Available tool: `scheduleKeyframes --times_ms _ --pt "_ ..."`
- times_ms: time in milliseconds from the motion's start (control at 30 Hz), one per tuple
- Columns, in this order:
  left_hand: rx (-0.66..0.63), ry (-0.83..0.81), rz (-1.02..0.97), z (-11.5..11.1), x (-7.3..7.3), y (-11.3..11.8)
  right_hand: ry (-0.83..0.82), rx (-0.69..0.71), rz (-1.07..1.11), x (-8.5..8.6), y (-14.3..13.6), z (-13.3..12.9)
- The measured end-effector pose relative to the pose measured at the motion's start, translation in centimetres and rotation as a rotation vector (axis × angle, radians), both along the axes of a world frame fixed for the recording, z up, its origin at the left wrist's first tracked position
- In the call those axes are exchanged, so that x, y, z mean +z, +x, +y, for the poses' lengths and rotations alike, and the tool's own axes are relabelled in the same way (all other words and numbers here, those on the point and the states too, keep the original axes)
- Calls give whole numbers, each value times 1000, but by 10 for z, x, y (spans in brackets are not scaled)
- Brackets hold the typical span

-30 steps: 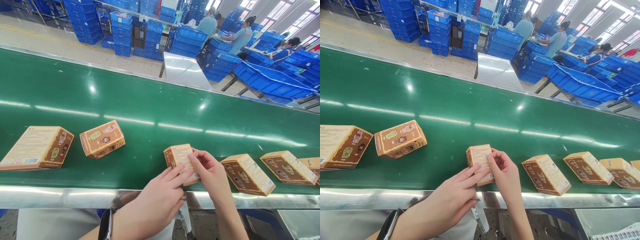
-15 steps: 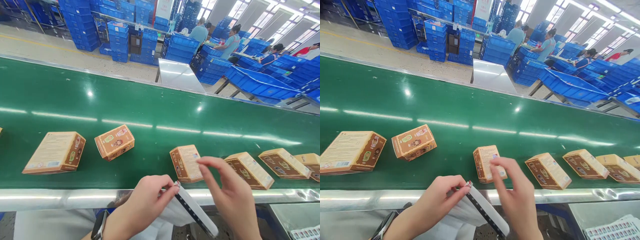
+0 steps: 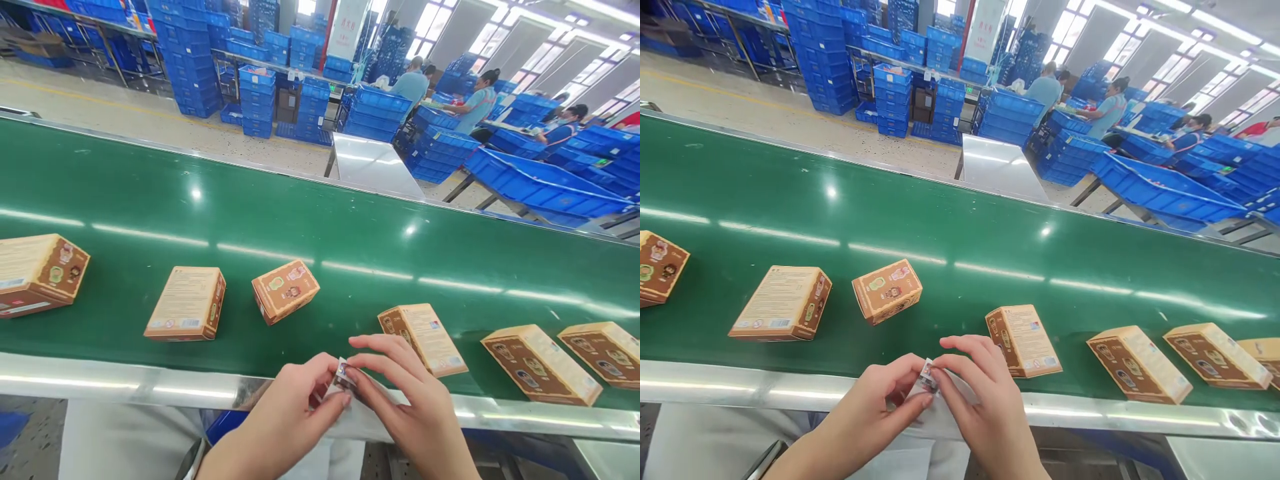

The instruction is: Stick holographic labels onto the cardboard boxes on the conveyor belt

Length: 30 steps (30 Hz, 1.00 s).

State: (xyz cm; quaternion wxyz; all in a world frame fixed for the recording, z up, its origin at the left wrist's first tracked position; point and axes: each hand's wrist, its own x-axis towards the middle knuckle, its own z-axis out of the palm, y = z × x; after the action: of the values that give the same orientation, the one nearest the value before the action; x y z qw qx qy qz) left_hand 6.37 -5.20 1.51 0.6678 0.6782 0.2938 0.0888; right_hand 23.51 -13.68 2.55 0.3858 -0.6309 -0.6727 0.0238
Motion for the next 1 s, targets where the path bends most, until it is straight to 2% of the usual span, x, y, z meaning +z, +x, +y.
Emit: scheduleKeyframes --times_ms 100,167,233,300,400,467,567,667,700,767,833,867,900,1000 --pt "89 -103 -42 -1 -4 4 115 30 -62 2 -8 -1" --pt "134 -157 -62 1 -3 4 96 99 24 6 -7 -4" --pt "146 -130 -27 4 2 0 28 107 179 7 0 -6" --pt "107 -54 27 6 8 -9 -52 45 311 7 13 2" --pt "-13 75 33 5 7 -25 -270 -3 360 5 28 34" --pt "-55 205 -45 1 -3 -32 -428 -32 290 5 26 65" --pt "-104 343 -163 -7 -27 -35 -540 -121 70 13 6 106" --pt "-111 471 -244 -14 -46 -31 -608 -145 -152 21 -12 124" --pt "-105 524 -267 -15 -50 -29 -598 -106 -164 23 -12 123" --pt "-93 629 -330 -15 -52 -28 -545 71 -80 22 -2 112" --pt "-66 727 -401 -14 -48 -28 -503 291 77 14 18 93" --pt "-48 781 -426 -13 -45 -29 -507 346 131 9 30 81" --pt "-23 847 -441 -11 -41 -29 -532 347 164 3 42 69" --pt "12 1060 -403 -6 -29 -29 -605 195 230 -15 72 37"
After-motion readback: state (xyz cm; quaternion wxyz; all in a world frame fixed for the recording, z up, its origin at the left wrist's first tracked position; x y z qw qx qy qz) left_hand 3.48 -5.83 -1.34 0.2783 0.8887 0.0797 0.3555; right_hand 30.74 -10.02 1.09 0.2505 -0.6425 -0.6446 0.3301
